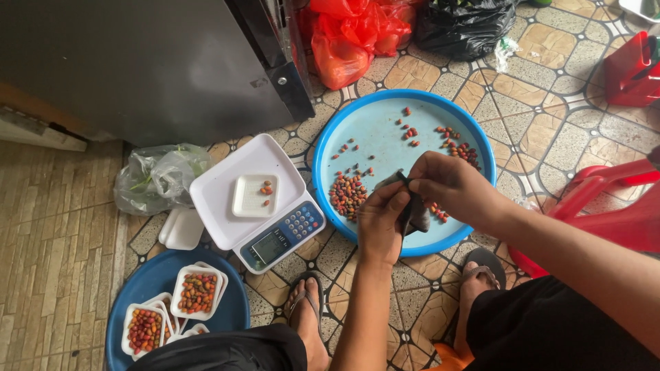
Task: Sorting and cleaning small red fruits by hand using a cloth and weighing them on a digital scale.
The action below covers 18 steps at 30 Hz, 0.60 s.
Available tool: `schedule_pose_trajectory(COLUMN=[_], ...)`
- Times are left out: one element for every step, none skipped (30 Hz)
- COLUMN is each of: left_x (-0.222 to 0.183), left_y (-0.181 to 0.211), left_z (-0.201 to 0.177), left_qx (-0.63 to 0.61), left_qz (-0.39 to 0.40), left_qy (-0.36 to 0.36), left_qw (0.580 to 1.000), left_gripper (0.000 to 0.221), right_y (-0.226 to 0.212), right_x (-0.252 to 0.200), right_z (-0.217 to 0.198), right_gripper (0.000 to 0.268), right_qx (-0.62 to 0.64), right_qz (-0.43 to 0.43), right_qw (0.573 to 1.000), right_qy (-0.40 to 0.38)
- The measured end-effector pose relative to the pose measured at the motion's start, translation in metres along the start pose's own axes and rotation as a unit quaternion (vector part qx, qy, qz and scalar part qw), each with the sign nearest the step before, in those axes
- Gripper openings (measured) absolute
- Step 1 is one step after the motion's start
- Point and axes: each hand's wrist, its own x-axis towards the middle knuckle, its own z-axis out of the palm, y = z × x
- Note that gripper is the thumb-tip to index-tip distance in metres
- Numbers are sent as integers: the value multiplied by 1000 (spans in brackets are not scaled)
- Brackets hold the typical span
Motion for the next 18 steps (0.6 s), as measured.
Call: schedule_pose_trajectory(left_x=[0,1,1,1,2,3,4,5,5,7,8,10,13,16,19,22,27,31], left_y=[0,0,0,-4,-7,-11,-13,-16,-17,-11,-6,0,0,0,0,6,13,19], left_z=[0,0,-1,-3,-5,-8,-9,-10,-13,-12,-12,-12,-15,-19,-22,-26,-30,-33], left_qx=[-1,-37,-73,-74,-79,-85,-84,-74,-62,-61,-47,-34,-34,-24,-14,-14,-8,-2], left_qz=[2,-19,-40,-38,-51,-64,-59,-73,-86,-79,-116,-153,-147,-151,-154,-148,-141,-134], left_qy=[2,-10,-21,-18,-15,-11,-6,11,31,38,57,76,84,95,106,114,166,217], left_qw=[1000,999,996,996,995,994,995,995,994,994,990,985,985,984,982,982,976,967], left_gripper=[19,21,23,23,24,25,25,25,25,25,23,21,21,28,34,34,28,22], right_y=[3,6,9,5,0,-5,-2,0,3,-1,-5,-8,-4,0,3,3,3,2], right_x=[3,5,8,6,4,2,3,4,6,3,2,2,2,3,4,3,3,2], right_z=[-1,-2,-2,-3,-3,-4,-5,-5,-5,-8,-10,-14,-13,-13,-13,-14,-16,-17], right_gripper=[11,11,12,12,12,12,12,12,13,13,10,9,9,8,7,7,7,6], right_qx=[-1,9,19,18,21,24,23,23,24,24,-3,-31,-31,-32,-33,-34,-15,4], right_qz=[0,9,18,18,27,36,34,31,29,27,37,46,44,56,67,65,89,112], right_qw=[1000,1000,1000,1000,999,999,999,999,999,999,998,995,994,994,993,992,993,992], right_qy=[-2,0,1,-2,-2,-2,-9,-13,-20,-29,-57,-84,-94,-94,-93,-102,-80,-58])
